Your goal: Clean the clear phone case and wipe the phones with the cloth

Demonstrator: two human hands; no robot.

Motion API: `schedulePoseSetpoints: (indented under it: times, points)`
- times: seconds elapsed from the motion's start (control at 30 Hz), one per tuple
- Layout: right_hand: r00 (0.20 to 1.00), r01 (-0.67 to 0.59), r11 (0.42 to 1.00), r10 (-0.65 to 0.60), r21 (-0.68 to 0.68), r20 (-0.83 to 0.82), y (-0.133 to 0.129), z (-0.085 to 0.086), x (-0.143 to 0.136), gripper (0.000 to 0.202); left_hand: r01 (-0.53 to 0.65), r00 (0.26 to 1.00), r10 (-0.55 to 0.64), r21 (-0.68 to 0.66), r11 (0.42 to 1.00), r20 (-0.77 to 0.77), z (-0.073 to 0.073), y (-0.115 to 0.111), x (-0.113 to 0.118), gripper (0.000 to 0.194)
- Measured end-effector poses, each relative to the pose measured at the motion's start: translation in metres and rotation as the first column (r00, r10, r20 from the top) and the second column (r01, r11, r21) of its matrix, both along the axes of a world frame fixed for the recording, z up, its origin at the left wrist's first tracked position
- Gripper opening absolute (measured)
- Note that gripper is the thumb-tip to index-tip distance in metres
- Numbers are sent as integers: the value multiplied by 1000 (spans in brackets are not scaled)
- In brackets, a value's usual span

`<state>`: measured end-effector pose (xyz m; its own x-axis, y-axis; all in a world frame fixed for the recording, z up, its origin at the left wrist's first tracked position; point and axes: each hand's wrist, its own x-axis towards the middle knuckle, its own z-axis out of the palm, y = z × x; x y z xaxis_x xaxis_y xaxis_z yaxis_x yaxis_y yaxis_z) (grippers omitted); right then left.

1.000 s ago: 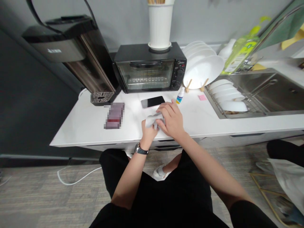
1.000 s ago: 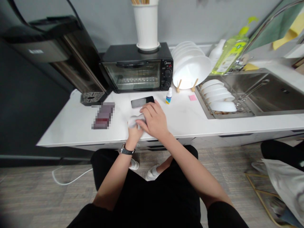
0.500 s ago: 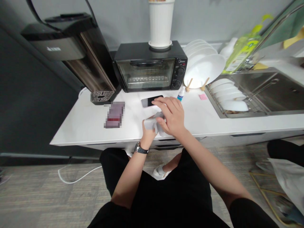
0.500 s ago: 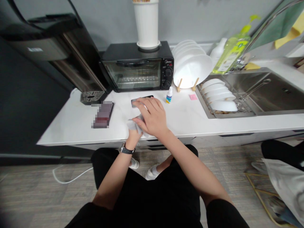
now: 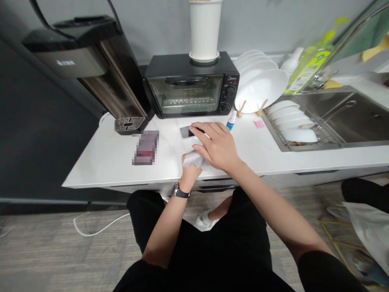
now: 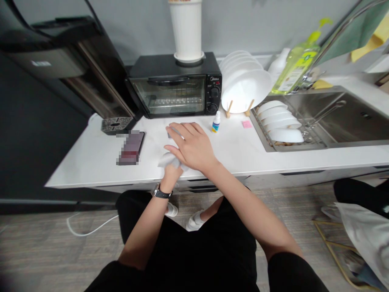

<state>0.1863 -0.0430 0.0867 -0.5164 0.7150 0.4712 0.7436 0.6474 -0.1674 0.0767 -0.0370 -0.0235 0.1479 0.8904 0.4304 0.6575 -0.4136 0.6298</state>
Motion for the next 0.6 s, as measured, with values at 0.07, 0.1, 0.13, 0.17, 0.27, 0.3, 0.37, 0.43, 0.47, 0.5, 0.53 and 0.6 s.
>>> schedulePoseSetpoints:
  times: [0.07, 0.1, 0.13, 0.17, 0.27, 0.3, 0.37, 0.43, 0.47, 0.5, 0.53, 0.6]
  points:
    - [999, -33, 999, 33, -6, 15, 2, 1, -3, 41, -18, 999, 19, 25, 1000, -43, 1, 0, 0, 7]
    - [998, -55, 998, 55, -18, 34, 4, 1, -2, 41, -26, 998, 29, 38, 999, -60, 1, 1, 1, 7]
    - [996, -67, 997, 68, -30, 50, 8, 0, 0, 40, -35, 997, 38, 46, 998, -74, 1, 2, 1, 8]
    - [996, -60, 997, 62, -38, 56, 11, -2, 2, 40, -44, 995, 48, 53, 998, -84, 1, 2, 1, 8]
    - [999, 32, 999, -31, -32, 35, 16, -4, 6, 40, -66, 992, 73, 63, 996, -101, -2, 4, 0, 9]
    - [998, 47, 999, -46, -27, 37, 15, -4, 5, 40, -76, 991, 82, 64, 995, -103, -3, 4, -1, 9]
    - [997, 1, 1000, 1, -18, 77, 10, -2, 0, 39, -92, 989, 98, 63, 994, -106, -5, 4, -1, 6]
    - [987, -92, 996, 94, -22, 130, 7, 0, -4, 39, -97, 989, 103, 57, 994, -110, -6, 3, -2, 4]
    - [982, -118, 993, 121, -28, 143, 7, 0, -4, 38, -93, 989, 98, 52, 994, -113, -6, 3, -2, 5]
    - [982, -119, 992, 123, -35, 141, 8, 0, -4, 38, -87, 989, 92, 46, 995, -116, -6, 3, -1, 6]
    - [987, -94, 995, 99, -42, 126, 10, 0, -3, 39, -79, 989, 83, 40, 996, -118, -6, 3, -1, 7]
    - [996, -16, 998, 21, -54, 82, 14, -1, 0, 41, -68, 990, 72, 30, 997, -120, -7, 4, -2, 9]
